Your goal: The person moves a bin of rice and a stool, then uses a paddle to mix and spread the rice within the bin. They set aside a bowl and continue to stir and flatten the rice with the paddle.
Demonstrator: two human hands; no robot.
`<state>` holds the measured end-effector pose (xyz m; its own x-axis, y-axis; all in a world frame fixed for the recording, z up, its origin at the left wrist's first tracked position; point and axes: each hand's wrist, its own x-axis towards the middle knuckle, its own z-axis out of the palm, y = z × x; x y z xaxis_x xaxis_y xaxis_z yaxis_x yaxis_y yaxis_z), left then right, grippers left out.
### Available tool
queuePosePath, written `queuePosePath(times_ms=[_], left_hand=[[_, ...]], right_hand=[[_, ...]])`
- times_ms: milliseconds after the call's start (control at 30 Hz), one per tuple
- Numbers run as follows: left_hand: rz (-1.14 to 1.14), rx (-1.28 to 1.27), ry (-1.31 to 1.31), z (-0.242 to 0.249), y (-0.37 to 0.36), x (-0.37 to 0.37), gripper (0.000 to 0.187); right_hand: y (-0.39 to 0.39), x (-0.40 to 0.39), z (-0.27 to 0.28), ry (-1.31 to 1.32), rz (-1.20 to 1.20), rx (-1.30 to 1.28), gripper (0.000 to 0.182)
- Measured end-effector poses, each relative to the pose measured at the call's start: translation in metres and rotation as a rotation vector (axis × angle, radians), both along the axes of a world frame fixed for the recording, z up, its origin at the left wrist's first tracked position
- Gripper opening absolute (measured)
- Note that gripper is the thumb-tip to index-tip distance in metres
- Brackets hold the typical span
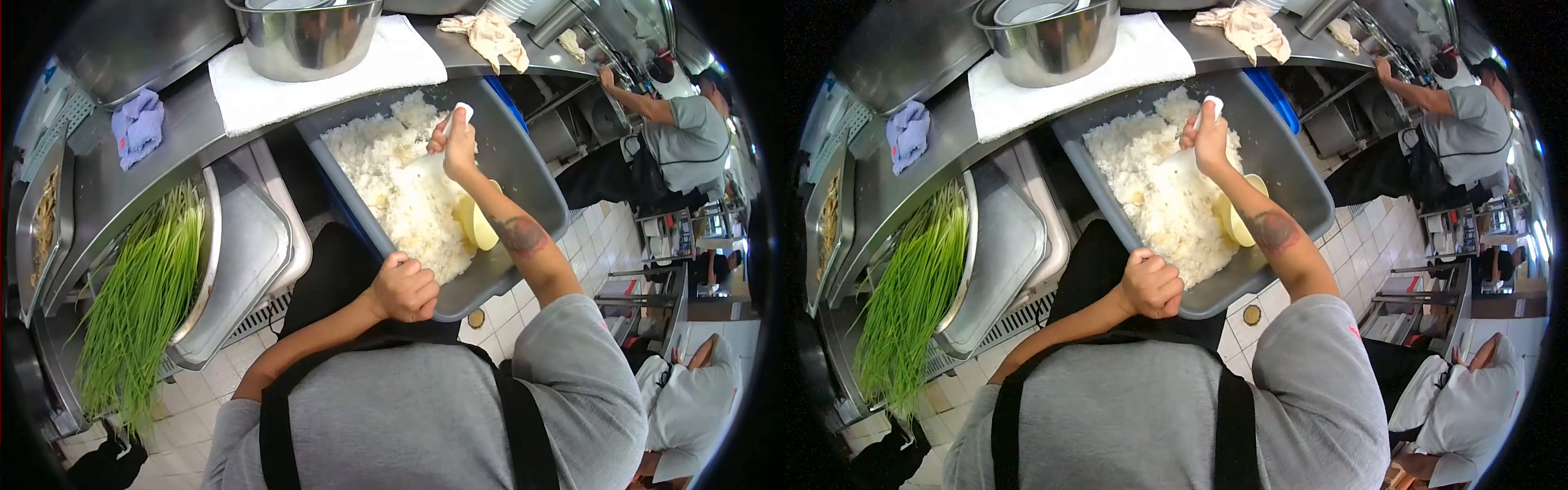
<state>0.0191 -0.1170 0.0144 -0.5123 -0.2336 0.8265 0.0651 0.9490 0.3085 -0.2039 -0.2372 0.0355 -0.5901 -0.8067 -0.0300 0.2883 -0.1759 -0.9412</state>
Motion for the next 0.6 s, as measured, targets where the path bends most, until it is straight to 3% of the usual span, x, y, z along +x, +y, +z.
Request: queuePosePath(times_ms=[167,267,333,400,467,533,600], left_hand=[[0.004,-0.004,-0.013,0.002,-0.001,0.002,0.014],[0.004,-0.005,0.009,0.004,-0.002,0.001,0.014],[0.001,-0.001,0.006,0.002,-0.002,0.001,0.014],[-0.005,0.002,0.003,0.0,-0.001,-0.001,0.014],[0.006,-0.007,0.031,0.001,-0.001,-0.003,0.015],[0.005,-0.007,0.027,0.002,0.0,-0.002,0.015],[0.01,-0.006,0.018,0.002,-0.002,-0.002,0.014]], right_hand=[[0.058,0.008,0.021,0.15,0.199,0.146,0.052],[0.053,0.001,0.039,0.233,0.282,0.256,0.053],[0.027,-0.007,0.047,0.32,0.12,0.051,0.054],[-0.015,-0.016,0.049,0.14,-0.024,-0.26,0.053],[-0.06,-0.023,0.035,0.004,-0.242,-0.399,0.051],[-0.092,-0.027,-0.009,0.047,-0.374,-0.433,0.046],[-0.092,-0.004,-0.032,-0.098,-0.376,-0.275,0.048]])
